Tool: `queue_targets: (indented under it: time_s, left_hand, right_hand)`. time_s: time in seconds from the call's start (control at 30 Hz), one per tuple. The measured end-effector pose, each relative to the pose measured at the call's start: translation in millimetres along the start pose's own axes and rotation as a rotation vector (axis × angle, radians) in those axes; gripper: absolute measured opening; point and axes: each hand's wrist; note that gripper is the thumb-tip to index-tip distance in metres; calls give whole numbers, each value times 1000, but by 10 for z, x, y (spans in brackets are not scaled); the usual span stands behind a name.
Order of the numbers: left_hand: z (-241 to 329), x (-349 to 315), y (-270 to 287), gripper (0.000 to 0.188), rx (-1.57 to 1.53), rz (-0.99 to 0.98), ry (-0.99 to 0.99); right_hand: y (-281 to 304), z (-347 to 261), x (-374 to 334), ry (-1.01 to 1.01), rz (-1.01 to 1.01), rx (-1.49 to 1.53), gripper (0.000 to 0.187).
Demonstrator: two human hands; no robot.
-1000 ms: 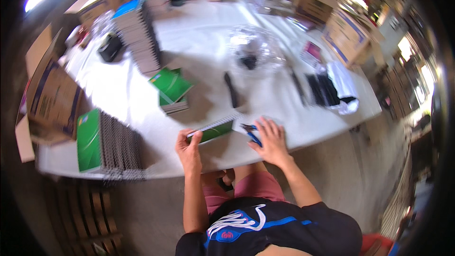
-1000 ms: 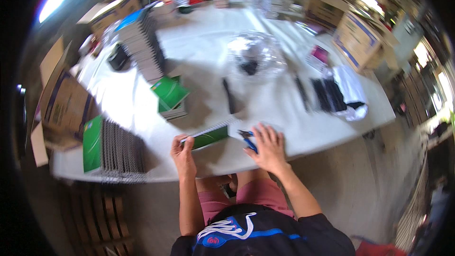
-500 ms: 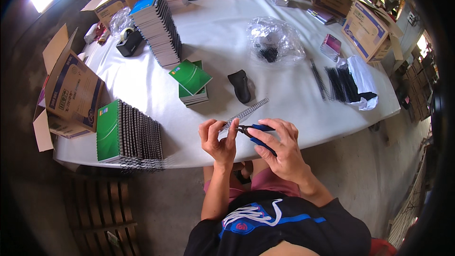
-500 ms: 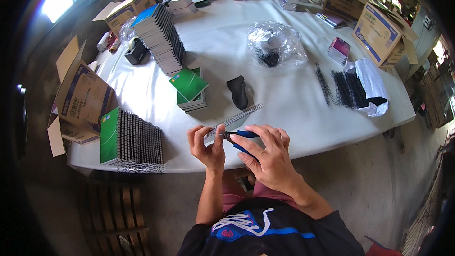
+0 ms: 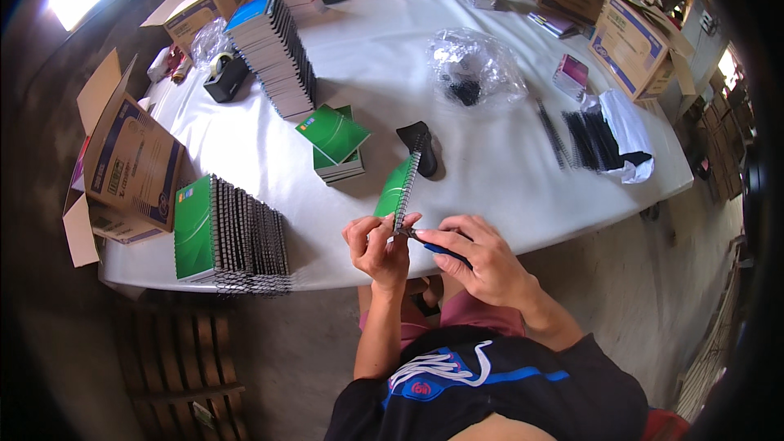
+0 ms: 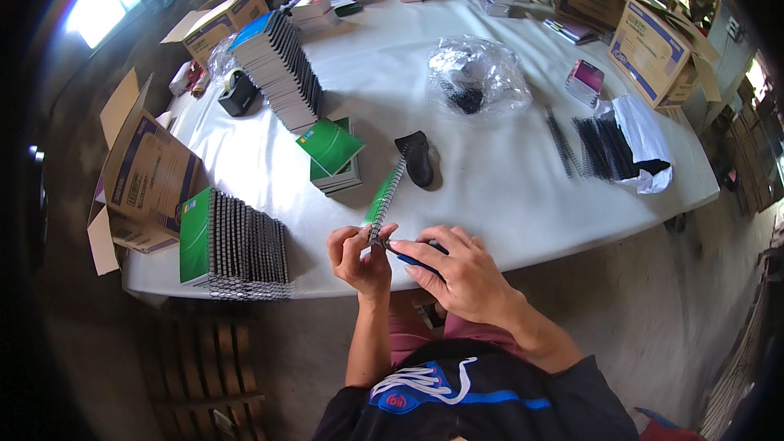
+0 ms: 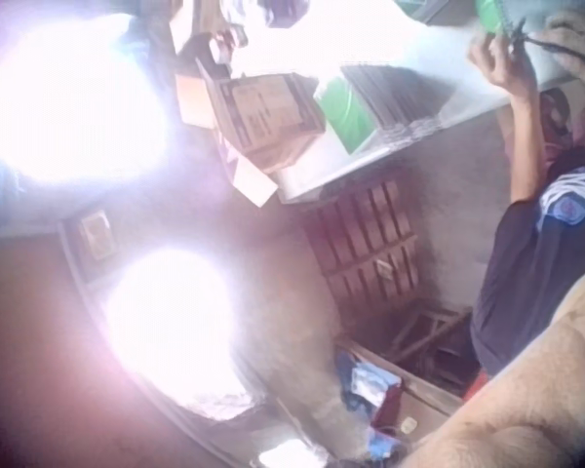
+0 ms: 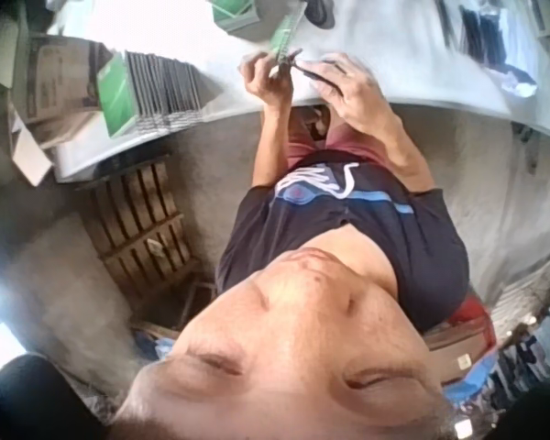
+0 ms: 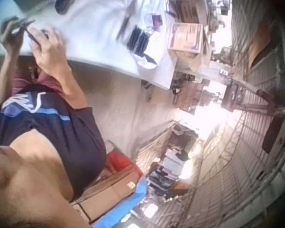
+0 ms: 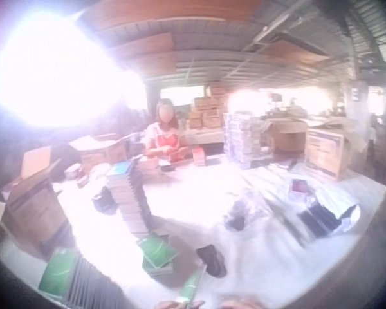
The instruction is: The person inserts a metal spiral through the punched edges of green notebooks by hand and uses a pair of pliers to cut and finish the wire ends. They stack the completed notebooks on the table and organize more materials from nearby boxes.
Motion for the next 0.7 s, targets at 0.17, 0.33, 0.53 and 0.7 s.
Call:
queue_targets:
  time_s: [0.17,0.33,0.53,0.7]
  left_hand:
    - [15,-39,-30,39,-66,66,-64]
    - [-12,-21,31,30,-253,113,218]
    - [170,277,350,26,-890,348,616]
    - [352,356,707,26,-879,416,446]
  right_hand:
    - [129,111,-20,-412,-409,1339,34]
    - [21,342,-111,-60,-96,329,34]
    - [34,970,-241,-419,50,-569,39]
    - [-45,362,396,66,180,233,51]
Point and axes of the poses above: each hand's wrist, its own x-axis towards the middle knuckle, its own y-axis out of the back of the hand, z = x × y, and after that the axes turned 11 degrees about -z, right-handed
